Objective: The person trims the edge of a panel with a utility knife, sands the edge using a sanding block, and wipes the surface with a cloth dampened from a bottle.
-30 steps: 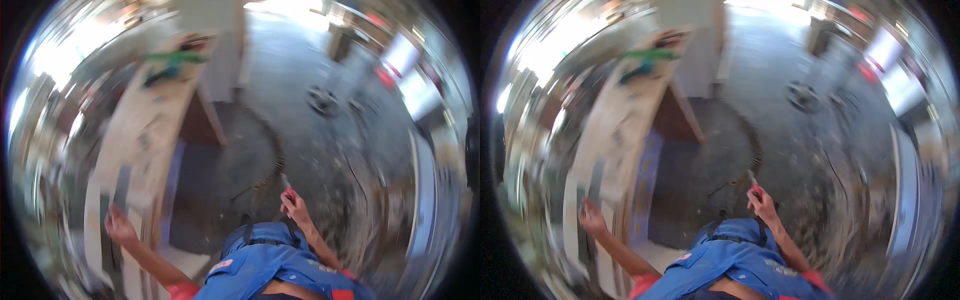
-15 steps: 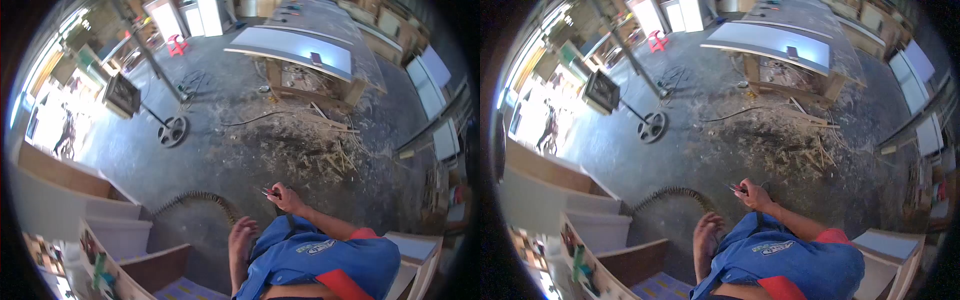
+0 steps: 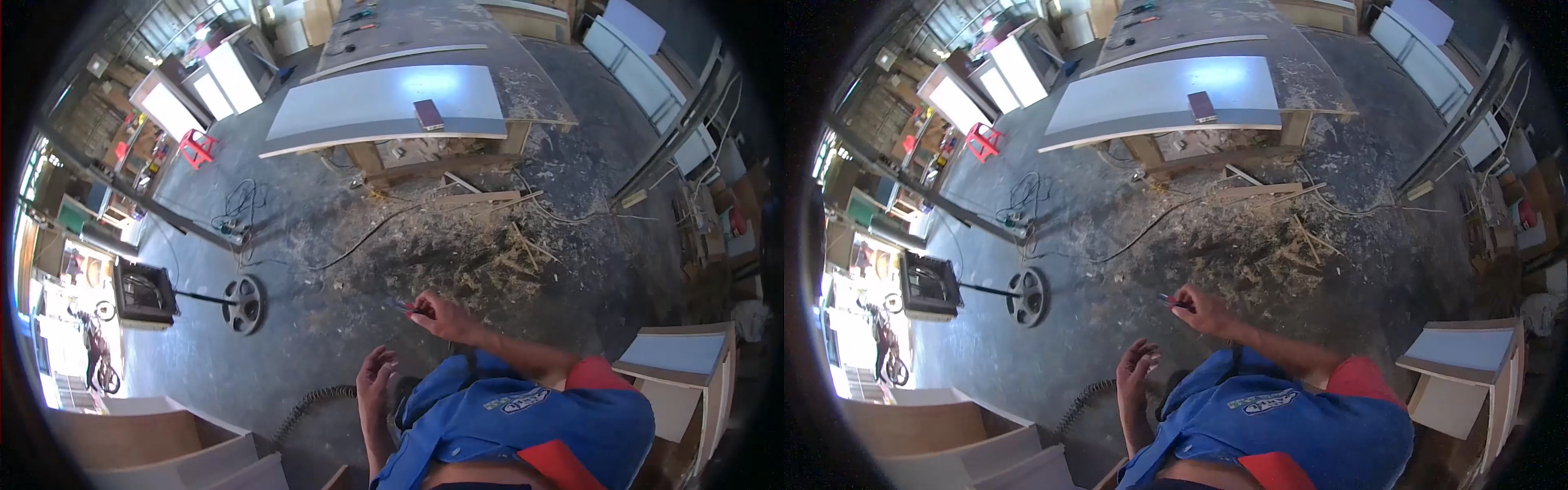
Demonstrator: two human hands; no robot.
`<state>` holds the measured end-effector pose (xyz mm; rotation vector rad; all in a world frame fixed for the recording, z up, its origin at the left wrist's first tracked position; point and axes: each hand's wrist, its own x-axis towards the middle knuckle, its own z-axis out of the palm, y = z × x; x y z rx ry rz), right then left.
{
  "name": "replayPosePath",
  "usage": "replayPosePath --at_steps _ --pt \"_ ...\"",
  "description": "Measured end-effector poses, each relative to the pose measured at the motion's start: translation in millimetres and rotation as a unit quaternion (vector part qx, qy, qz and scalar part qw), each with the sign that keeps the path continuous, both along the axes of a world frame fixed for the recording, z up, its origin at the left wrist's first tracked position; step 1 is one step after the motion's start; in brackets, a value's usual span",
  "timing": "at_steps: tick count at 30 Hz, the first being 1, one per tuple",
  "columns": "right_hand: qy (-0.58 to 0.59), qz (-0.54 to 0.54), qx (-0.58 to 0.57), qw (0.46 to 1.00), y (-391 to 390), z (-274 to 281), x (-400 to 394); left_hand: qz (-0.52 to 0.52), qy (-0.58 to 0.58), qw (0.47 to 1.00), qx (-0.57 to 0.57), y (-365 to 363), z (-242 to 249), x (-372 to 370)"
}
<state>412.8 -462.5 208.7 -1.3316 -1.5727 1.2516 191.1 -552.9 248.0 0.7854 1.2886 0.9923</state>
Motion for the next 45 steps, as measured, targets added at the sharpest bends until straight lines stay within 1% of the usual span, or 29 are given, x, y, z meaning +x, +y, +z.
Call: replayPosePath --at_steps 1,3,4,6,8,10,12,13,14,16,18,20,22,23,24,25,27,28,30,32,33,35,36,38,39,41,43,44,45 --pt "0.000 -0.007 -0.002 1.000 16.5 2.5 -6.1 -0.007 0.006 1.000 0.007 18.5 1.7 2.5" --pt "0.197 0.009 -0.162 0.967 50.8 7.3 -19.6 -0.025 -0.011 1.000 0.008 53.2 -1.0 4.5" --pt "0.198 0.003 -0.161 0.967 67.7 2.0 -28.4 -0.036 -0.029 0.999 0.010 71.7 -3.1 4.6" --pt "0.198 0.000 -0.093 0.976 99.0 -13.8 -46.4 -0.051 -0.047 0.998 -0.006 113.5 -10.9 3.9" --pt "0.192 -0.012 -0.098 0.976 132.4 -14.6 -55.4 -0.066 -0.065 0.996 -0.020 159.6 -21.7 0.5" --pt "0.138 -0.044 -0.050 0.988 169.8 -20.8 -60.4 -0.081 -0.133 0.986 -0.056 211.5 -36.4 -2.0" --pt "0.180 -0.076 -0.090 0.977 209.8 -23.3 -62.7 -0.105 -0.129 0.985 -0.047 269.9 -41.9 -6.4" --pt "0.216 -0.098 -0.131 0.963 230.2 -18.9 -60.1 -0.157 -0.130 0.978 -0.051 300.8 -34.9 -4.1" --pt "0.212 -0.106 -0.130 0.963 246.1 -14.1 -59.2 -0.207 -0.131 0.968 -0.057 324.5 -29.8 -3.0" --pt "0.226 -0.167 -0.115 0.953 277.4 0.4 -53.2 -0.233 -0.129 0.963 -0.047 375.9 -29.6 -2.9" --pt "0.215 -0.192 -0.126 0.949 300.9 22.8 -43.5 -0.309 -0.078 0.947 -0.033 421.2 -11.0 4.0" --pt "0.130 -0.269 -0.010 0.954 317.9 27.9 -32.3 -0.326 -0.057 0.943 -0.027 461.2 -7.1 15.6" --pt "0.144 -0.293 -0.013 0.945 335.3 8.5 -12.7 -0.360 -0.066 0.931 -0.001 502.2 -17.0 26.1" --pt "0.129 -0.319 -0.006 0.939 343.4 0.5 -1.3 -0.372 -0.018 0.928 0.025 522.1 -23.7 30.4" --pt "0.115 -0.344 0.001 0.932 349.8 -7.0 11.8 -0.375 -0.016 0.927 0.024 535.4 -28.6 37.7" --pt "0.054 -0.339 -0.013 0.939 356.3 -10.4 28.8 -0.320 -0.042 0.946 0.005 548.5 -28.8 49.1" --pt "0.028 -0.360 -0.003 0.933 369.3 -21.7 59.9 -0.208 -0.083 0.974 -0.024 576.1 -31.1 75.6" --pt "-0.002 -0.376 0.005 0.926 378.3 -25.9 73.4 -0.208 -0.081 0.974 -0.023 594.3 -39.5 85.8" --pt "-0.034 -0.388 -0.018 0.921 402.4 -15.1 101.7 -0.134 -0.086 0.987 -0.012 637.1 -73.9 105.8" --pt "-0.243 -0.362 0.087 0.895 432.0 -14.9 133.7 -0.122 -0.056 0.991 -0.009 680.6 -108.0 121.2" --pt "-0.240 -0.361 0.084 0.897 447.1 -16.4 144.5 -0.107 -0.029 0.994 0.005 697.6 -113.4 129.3" --pt "-0.332 -0.362 0.164 0.855 489.8 -20.4 165.7 -0.100 -0.002 0.995 0.023 741.4 -129.4 153.6" --pt "-0.327 -0.371 0.155 0.855 506.9 -22.6 169.6 -0.077 0.004 0.997 0.027 761.3 -142.1 160.3" --pt "-0.364 -0.289 -0.007 0.885 533.0 -25.3 179.9 -0.009 -0.009 0.999 0.038 784.5 -150.2 187.2" --pt "-0.362 -0.297 -0.018 0.883 537.8 -25.9 183.9 -0.005 0.023 0.999 0.044 794.5 -151.4 194.9" --pt "-0.405 -0.209 -0.020 0.890 544.5 -27.1 190.0 0.001 0.107 0.991 0.080 809.4 -162.1 196.7" --pt "-0.386 -0.198 -0.054 0.900 553.5 -32.3 197.4 0.018 0.213 0.970 0.118 818.4 -171.5 198.8" --pt "-0.366 -0.179 -0.082 0.910 554.8 -35.4 197.8 0.013 0.220 0.969 0.114 810.6 -157.5 208.5" --pt "-0.325 -0.211 -0.064 0.920 553.7 -38.9 199.9 0.027 0.381 0.904 0.193 799.2 -144.0 217.7"
